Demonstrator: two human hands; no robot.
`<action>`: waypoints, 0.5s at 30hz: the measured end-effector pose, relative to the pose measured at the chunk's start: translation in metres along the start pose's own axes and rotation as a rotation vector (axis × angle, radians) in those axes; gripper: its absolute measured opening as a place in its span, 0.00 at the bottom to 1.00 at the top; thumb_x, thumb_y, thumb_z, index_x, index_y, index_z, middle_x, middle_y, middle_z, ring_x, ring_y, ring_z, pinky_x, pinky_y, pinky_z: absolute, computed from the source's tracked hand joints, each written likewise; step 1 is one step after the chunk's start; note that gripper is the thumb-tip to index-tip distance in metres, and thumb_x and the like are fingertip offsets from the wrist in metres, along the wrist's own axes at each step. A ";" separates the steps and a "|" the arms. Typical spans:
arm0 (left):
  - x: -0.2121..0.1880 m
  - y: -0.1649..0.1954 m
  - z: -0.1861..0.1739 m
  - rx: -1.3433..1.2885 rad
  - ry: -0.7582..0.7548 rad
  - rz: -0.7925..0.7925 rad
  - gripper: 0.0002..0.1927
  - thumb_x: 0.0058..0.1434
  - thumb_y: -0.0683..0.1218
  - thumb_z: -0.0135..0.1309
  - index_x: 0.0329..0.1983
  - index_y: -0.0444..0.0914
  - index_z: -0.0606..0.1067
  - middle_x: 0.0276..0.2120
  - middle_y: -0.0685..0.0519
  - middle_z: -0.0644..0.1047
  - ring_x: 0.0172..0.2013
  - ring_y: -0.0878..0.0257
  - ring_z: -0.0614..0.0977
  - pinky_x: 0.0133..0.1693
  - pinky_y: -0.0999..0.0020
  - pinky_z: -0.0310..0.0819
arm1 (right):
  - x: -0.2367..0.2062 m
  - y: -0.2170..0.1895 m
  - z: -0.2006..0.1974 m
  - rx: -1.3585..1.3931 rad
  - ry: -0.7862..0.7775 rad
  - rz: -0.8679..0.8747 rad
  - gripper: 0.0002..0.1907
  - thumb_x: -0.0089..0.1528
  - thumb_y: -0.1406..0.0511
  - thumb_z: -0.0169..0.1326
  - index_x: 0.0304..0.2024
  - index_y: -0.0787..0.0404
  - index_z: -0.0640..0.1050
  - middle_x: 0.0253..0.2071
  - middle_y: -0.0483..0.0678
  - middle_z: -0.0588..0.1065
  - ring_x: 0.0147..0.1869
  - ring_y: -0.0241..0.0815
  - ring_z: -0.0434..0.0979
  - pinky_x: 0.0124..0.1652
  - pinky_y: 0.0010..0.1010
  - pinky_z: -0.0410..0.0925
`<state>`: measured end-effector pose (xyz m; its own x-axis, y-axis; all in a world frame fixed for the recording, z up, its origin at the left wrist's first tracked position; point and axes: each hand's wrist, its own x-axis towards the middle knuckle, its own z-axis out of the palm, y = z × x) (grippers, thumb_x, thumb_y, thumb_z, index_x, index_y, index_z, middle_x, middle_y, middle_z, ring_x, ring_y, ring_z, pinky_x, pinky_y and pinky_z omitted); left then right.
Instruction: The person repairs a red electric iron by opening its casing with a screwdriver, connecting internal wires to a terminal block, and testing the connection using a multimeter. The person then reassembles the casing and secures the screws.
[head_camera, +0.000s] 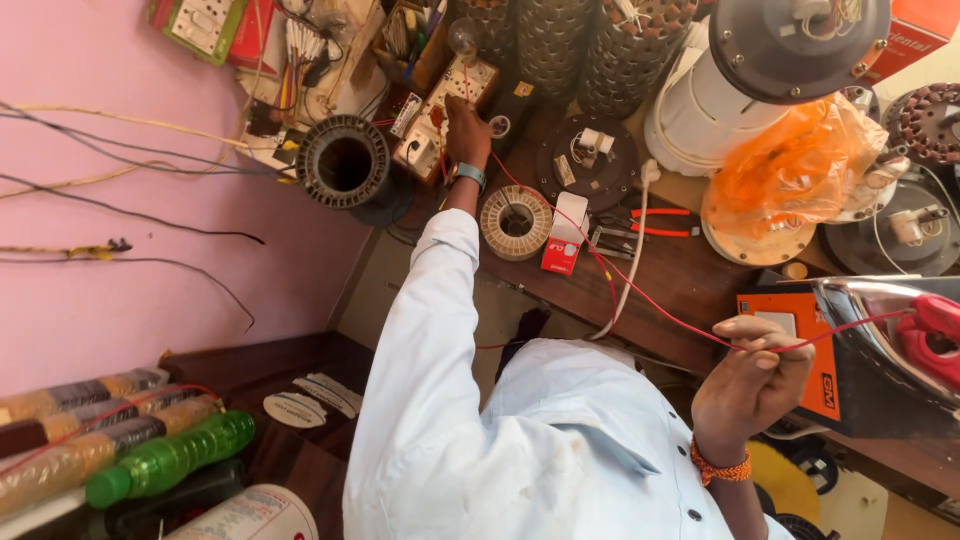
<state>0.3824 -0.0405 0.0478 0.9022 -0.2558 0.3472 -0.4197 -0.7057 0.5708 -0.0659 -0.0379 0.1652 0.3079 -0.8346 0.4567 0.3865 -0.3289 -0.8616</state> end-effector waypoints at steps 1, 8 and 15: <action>0.004 -0.001 0.000 0.026 -0.108 -0.085 0.23 0.60 0.44 0.56 0.57 0.31 0.67 0.69 0.39 0.61 0.42 0.42 0.84 0.31 0.54 0.81 | 0.001 0.003 0.002 -0.028 -0.003 0.006 0.15 0.80 0.57 0.48 0.47 0.61 0.65 0.43 0.54 0.74 0.46 0.39 0.74 0.51 0.29 0.70; 0.004 -0.010 -0.004 0.172 -0.281 -0.044 0.15 0.61 0.40 0.56 0.48 0.31 0.68 0.75 0.42 0.58 0.28 0.41 0.84 0.25 0.51 0.78 | 0.000 0.017 -0.008 -0.005 0.055 0.036 0.14 0.80 0.61 0.54 0.46 0.64 0.66 0.37 0.51 0.73 0.39 0.39 0.74 0.41 0.28 0.69; -0.008 -0.021 0.011 0.333 -0.281 0.198 0.17 0.70 0.41 0.44 0.60 0.31 0.68 0.59 0.40 0.68 0.32 0.43 0.85 0.34 0.49 0.79 | -0.021 -0.001 -0.049 -0.053 0.186 0.020 0.14 0.79 0.62 0.57 0.47 0.65 0.68 0.38 0.53 0.75 0.39 0.42 0.77 0.42 0.30 0.71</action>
<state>0.3853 -0.0314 0.0251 0.8195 -0.5426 0.1845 -0.5727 -0.7872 0.2287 -0.1152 -0.0413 0.1454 0.1477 -0.9069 0.3945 0.3344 -0.3296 -0.8829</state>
